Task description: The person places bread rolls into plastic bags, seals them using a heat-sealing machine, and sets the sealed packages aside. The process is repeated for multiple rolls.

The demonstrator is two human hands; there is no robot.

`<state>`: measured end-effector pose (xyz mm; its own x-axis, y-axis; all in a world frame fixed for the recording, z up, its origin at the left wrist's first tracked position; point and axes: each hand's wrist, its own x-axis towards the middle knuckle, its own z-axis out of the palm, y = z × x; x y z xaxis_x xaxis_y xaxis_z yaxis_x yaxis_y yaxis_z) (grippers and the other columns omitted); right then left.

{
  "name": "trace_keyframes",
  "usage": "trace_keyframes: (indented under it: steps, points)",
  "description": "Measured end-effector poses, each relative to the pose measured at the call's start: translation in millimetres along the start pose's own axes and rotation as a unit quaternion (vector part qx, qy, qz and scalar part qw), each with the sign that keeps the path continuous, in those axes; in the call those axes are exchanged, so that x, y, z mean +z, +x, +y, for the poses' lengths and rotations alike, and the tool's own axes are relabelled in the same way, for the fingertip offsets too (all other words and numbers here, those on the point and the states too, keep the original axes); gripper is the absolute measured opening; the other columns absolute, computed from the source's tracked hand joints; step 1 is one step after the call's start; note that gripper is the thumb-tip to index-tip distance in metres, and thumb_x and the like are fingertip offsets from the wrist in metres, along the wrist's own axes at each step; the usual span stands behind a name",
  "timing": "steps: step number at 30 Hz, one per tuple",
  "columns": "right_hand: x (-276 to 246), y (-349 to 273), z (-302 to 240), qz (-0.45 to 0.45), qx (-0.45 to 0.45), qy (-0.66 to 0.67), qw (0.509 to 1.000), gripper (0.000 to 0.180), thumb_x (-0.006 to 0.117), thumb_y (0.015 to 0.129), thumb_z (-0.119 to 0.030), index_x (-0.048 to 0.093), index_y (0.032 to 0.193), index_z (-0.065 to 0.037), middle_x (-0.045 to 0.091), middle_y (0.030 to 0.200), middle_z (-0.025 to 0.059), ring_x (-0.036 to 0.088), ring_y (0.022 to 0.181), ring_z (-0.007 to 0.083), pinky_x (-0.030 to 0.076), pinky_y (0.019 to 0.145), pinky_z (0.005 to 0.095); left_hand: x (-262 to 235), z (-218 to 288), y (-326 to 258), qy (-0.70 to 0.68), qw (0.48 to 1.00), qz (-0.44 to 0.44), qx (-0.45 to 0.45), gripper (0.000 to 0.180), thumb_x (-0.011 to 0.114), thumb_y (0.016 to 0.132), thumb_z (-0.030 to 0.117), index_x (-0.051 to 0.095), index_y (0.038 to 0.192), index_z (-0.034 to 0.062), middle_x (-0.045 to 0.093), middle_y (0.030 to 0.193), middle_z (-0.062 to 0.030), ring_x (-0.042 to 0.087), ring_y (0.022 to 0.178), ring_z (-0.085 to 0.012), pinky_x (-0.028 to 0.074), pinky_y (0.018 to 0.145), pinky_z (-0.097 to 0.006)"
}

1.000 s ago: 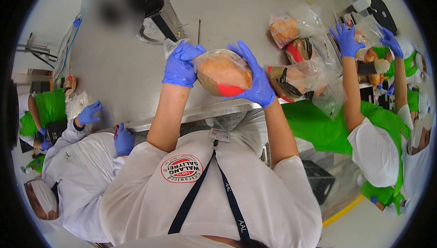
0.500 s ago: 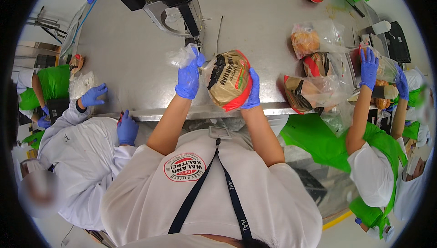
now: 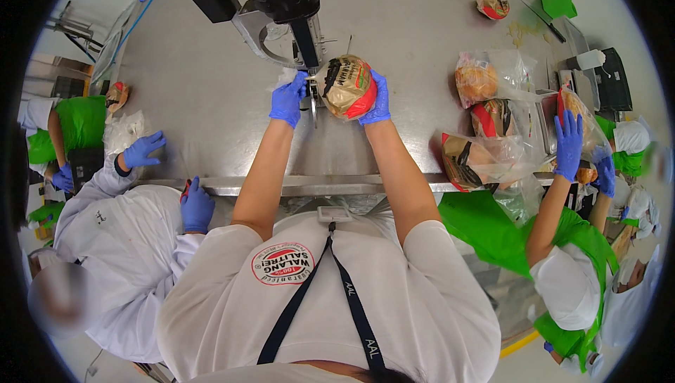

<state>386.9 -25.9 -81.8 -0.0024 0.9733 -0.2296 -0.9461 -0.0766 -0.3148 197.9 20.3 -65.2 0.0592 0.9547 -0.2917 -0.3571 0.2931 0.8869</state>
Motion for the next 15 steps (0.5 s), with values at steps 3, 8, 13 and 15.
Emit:
trace_keyframes:
  steps: [3, 8, 13, 15]
  points:
    - [-4, 5, 1, 0.031, 0.027, -0.01, 0.999, 0.04, 0.05, 0.082, -0.032, 0.054, 0.11, -0.004, 0.058, 0.109, 0.0125, 0.055, 0.1, 0.0269, 0.043, 0.09, 0.0394, -1, -10, 3, 0.06, 0.997, 0.02, 0.041, 0.012, 0.062, 0.082, 0.016, 0.061, 0.085, 0.005, 0.057, 0.072, -0.0007, 0.05, 0.059, -0.0078, 0.04, 0.05, -0.021]
    - [-31, 5, 0, 0.044, 0.033, -0.006, 0.998, 0.039, 0.05, 0.081, -0.03, 0.055, 0.109, -0.004, 0.058, 0.109, 0.0127, 0.055, 0.1, 0.0269, 0.042, 0.091, 0.0389, 7, -10, -4, 0.132, 0.989, 0.058, 0.045, 0.006, 0.062, 0.08, 0.008, 0.061, 0.08, 0.0022, 0.058, 0.069, -0.002, 0.05, 0.053, -0.009, 0.039, 0.046, -0.023]
    - [-34, -4, 9, 0.042, 0.029, 0.007, 0.999, 0.042, 0.051, 0.084, -0.033, 0.052, 0.114, -0.003, 0.056, 0.113, 0.0135, 0.053, 0.103, 0.0265, 0.041, 0.092, 0.0398, 2, -24, -2, 0.12, 0.986, 0.076, 0.087, 0.012, 0.062, 0.082, 0.017, 0.064, 0.083, 0.005, 0.059, 0.069, 0.0, 0.051, 0.058, -0.0079, 0.039, 0.05, -0.023]
    - [-28, -6, 13, 0.031, 0.025, 0.002, 0.999, 0.045, 0.051, 0.085, -0.035, 0.05, 0.117, -0.003, 0.055, 0.115, 0.0138, 0.053, 0.104, 0.0263, 0.04, 0.093, 0.0402, -2, -22, 0, 0.159, 0.982, 0.076, 0.066, 0.013, 0.062, 0.081, 0.018, 0.064, 0.082, 0.005, 0.059, 0.07, -0.0001, 0.05, 0.059, -0.008, 0.039, 0.052, -0.023]
